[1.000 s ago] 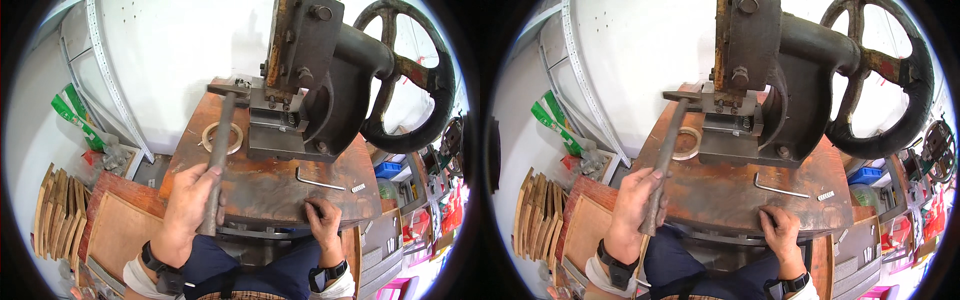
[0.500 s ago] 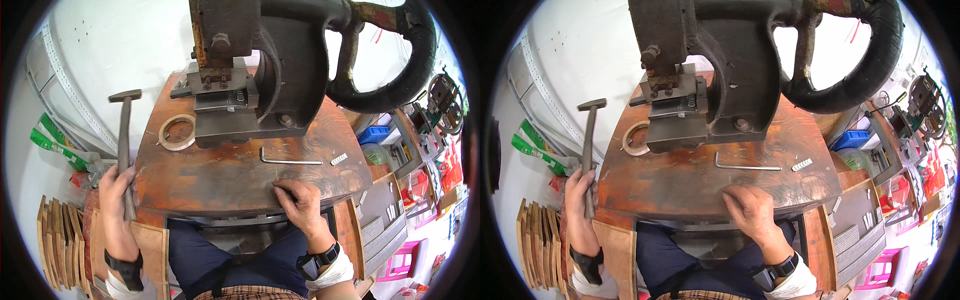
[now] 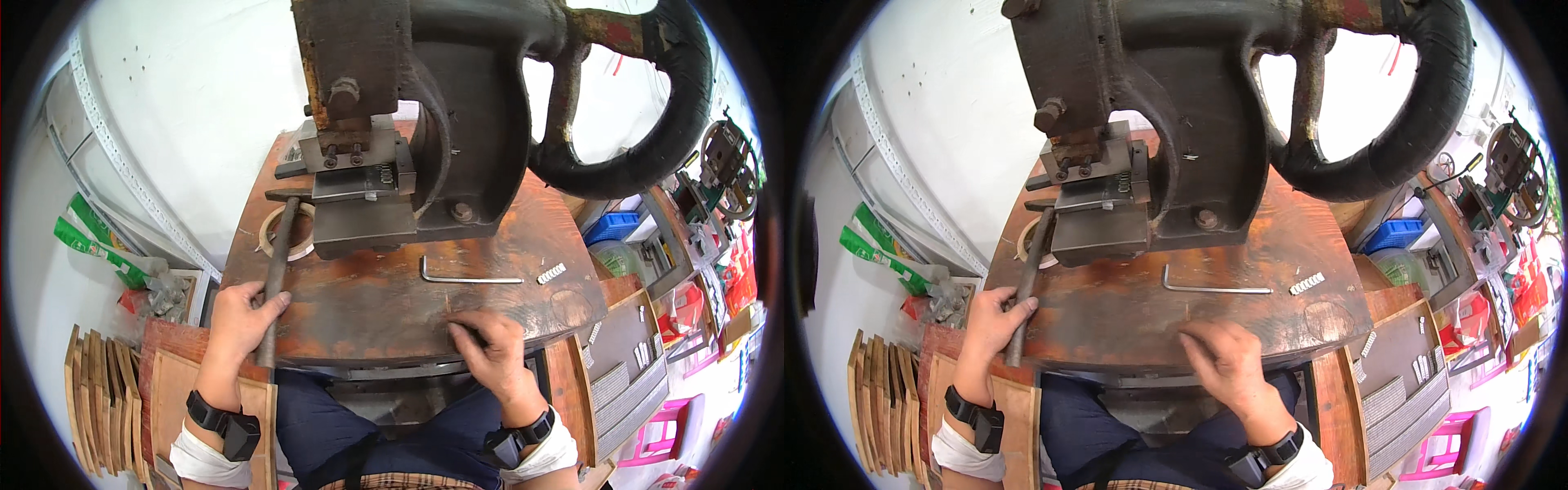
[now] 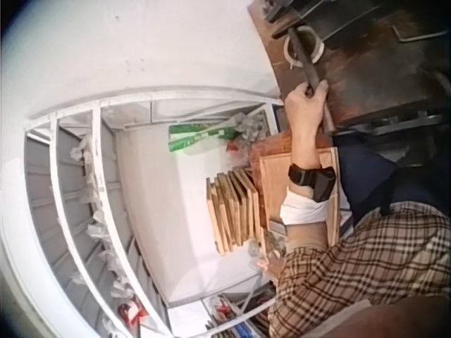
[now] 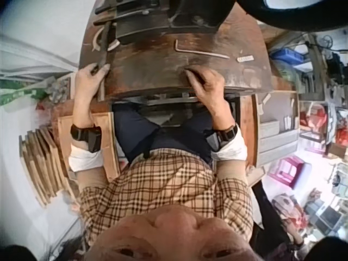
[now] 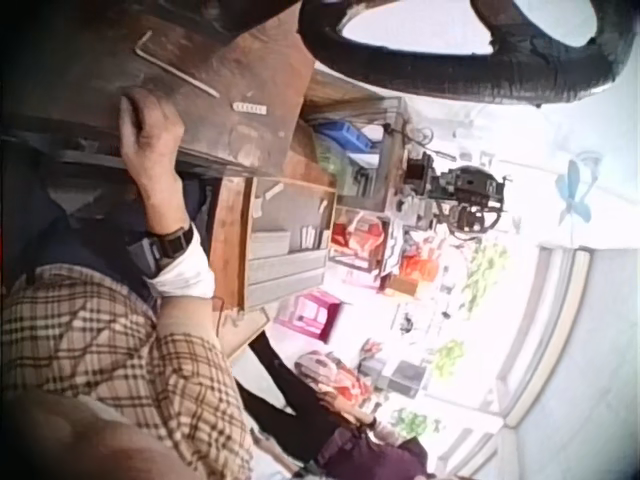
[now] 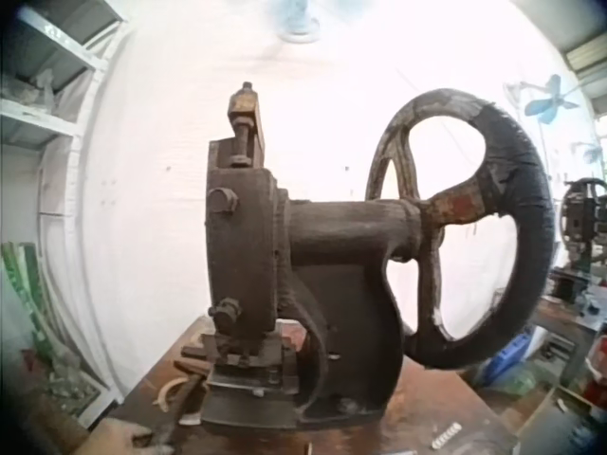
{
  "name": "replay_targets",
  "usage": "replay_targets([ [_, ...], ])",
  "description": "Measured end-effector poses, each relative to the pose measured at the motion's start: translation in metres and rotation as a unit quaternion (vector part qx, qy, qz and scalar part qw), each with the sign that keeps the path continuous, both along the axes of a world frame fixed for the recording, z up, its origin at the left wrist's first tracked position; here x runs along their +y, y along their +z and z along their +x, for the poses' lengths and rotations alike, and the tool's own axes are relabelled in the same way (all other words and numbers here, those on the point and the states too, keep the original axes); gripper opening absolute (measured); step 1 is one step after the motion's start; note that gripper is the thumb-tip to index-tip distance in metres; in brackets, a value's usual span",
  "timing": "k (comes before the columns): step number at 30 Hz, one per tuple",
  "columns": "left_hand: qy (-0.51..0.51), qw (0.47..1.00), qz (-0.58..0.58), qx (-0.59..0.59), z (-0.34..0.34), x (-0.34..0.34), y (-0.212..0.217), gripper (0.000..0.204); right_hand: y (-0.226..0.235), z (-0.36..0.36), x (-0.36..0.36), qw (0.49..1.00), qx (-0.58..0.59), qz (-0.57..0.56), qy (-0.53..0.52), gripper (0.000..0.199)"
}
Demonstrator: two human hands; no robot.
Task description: Adjusting and repairing a mechanical wheel press using a hex key and a hammer.
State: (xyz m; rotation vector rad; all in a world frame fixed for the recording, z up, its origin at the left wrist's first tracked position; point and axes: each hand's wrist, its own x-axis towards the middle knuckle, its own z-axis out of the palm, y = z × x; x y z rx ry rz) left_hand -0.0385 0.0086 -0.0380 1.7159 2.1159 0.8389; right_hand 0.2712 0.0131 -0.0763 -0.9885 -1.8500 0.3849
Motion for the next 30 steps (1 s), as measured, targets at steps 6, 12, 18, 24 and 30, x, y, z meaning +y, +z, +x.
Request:
replay_targets([
  [6, 0.04, 0.983, 0.149, 0.102, -0.015, 0.0, -0.009, 0.035, 0.03, 0.026, 0.033, 0.989, -0.111, -0.032, -0.095, 0.02],
  [12, -0.014, 0.969, 0.22, -0.112, 0.015, -0.01, 0.034, 0.019, 0.029, 0.031, 0.063, 0.947, -0.318, -0.028, -0.035, 0.031],
  [18, -0.061, 0.929, 0.18, -0.317, 0.019, -0.02, 0.041, 0.014, 0.044, 0.034, 0.051, 0.968, -0.247, -0.037, -0.035, 0.026],
  [24, -0.101, 0.812, 0.046, -0.573, 0.054, 0.012, 0.042, 0.031, 0.113, -0.022, 0.059, 0.964, -0.201, 0.167, 0.047, 0.024],
  [30, -0.122, 0.772, 0.067, -0.62, 0.07, 0.046, 0.049, 0.038, 0.122, -0.051, 0.09, 0.954, -0.219, 0.185, 0.085, 0.025],
])
